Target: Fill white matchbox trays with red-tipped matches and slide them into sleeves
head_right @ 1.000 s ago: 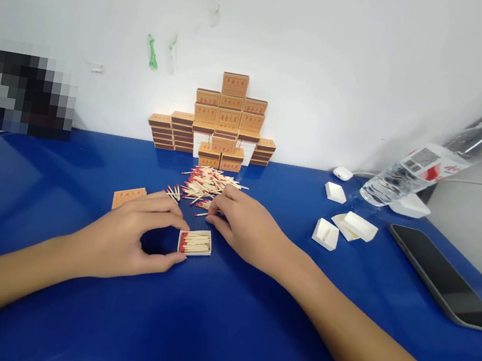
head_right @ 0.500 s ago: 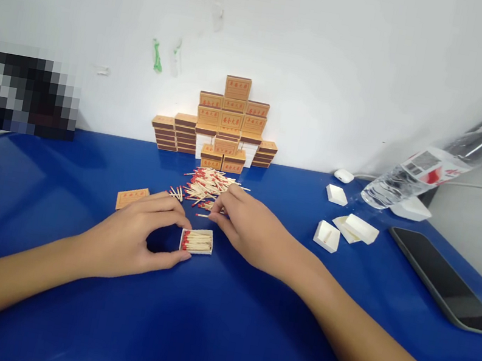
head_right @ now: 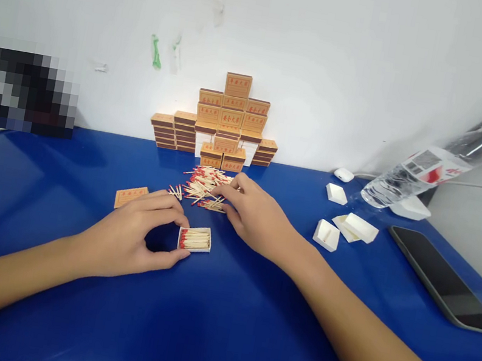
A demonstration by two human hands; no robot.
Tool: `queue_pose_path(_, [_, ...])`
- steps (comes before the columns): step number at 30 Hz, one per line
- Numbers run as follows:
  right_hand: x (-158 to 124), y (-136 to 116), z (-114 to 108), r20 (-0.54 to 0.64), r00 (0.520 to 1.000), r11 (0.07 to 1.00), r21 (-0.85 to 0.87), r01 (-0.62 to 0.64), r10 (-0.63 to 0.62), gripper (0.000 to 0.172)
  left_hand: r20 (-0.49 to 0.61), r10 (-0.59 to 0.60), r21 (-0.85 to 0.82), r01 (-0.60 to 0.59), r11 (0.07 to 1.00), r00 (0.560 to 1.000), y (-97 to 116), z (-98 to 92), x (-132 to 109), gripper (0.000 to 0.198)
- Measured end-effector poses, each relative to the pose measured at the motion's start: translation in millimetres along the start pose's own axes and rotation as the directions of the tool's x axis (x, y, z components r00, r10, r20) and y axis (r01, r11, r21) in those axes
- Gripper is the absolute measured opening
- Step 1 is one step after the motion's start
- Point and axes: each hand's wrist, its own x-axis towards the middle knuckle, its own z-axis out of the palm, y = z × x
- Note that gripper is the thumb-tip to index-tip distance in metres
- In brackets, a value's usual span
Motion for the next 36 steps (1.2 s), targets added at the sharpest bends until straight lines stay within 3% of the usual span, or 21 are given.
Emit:
queue_pose_path(5, [3, 1, 5, 0.027, 0.999, 0.998, 0.041, 0.046, -0.047, 0.024, -0.003, -0.012, 0.014, 0.012, 1.0, 1.0, -1, 0.5, 0, 0.021])
queue_pose_path(12, [5, 3, 2, 0.036, 0.999, 1.0, 0.026, 0.003, -0.004, 0.016, -0.01, 0.002, 0.033, -0.001, 0.999, 1.0, -2, 1.3, 0, 0.021])
queue_pose_path(17, [3, -7, -9, -0.039, 0.998, 0.992, 0.12, -0.039, 0.044, 0.012, -0.012, -0.007, 0.049, 0.007, 0.999, 1.0, -2, 1.4, -1, 0.022])
queue_pose_path(23, [2, -34, -12, 0.091, 0.981, 0.873, 0.448, -0.193, 0.17, 0.02, -0.04, -0.01, 0.059, 0.013, 0.998, 0.999, -3, 0.8, 0, 0.021])
queue_pose_path(30, [-1, -41, -10, 0.053, 0.988, 0.879, 0.451, -0.154, 0.146, 0.017, -0.039, 0.0, 0.066, 0.003, 0.998, 0.999, -3, 1.4, 0, 0.021])
queue_pose_path(36, [1, -45, -7, 0.043, 0.95, 0.725, 0.635, -0.265, 0.31, 0.021, -0.053, -0.016, 0.055, 0.019, 0.998, 0.998, -3, 1.9, 0, 0.022])
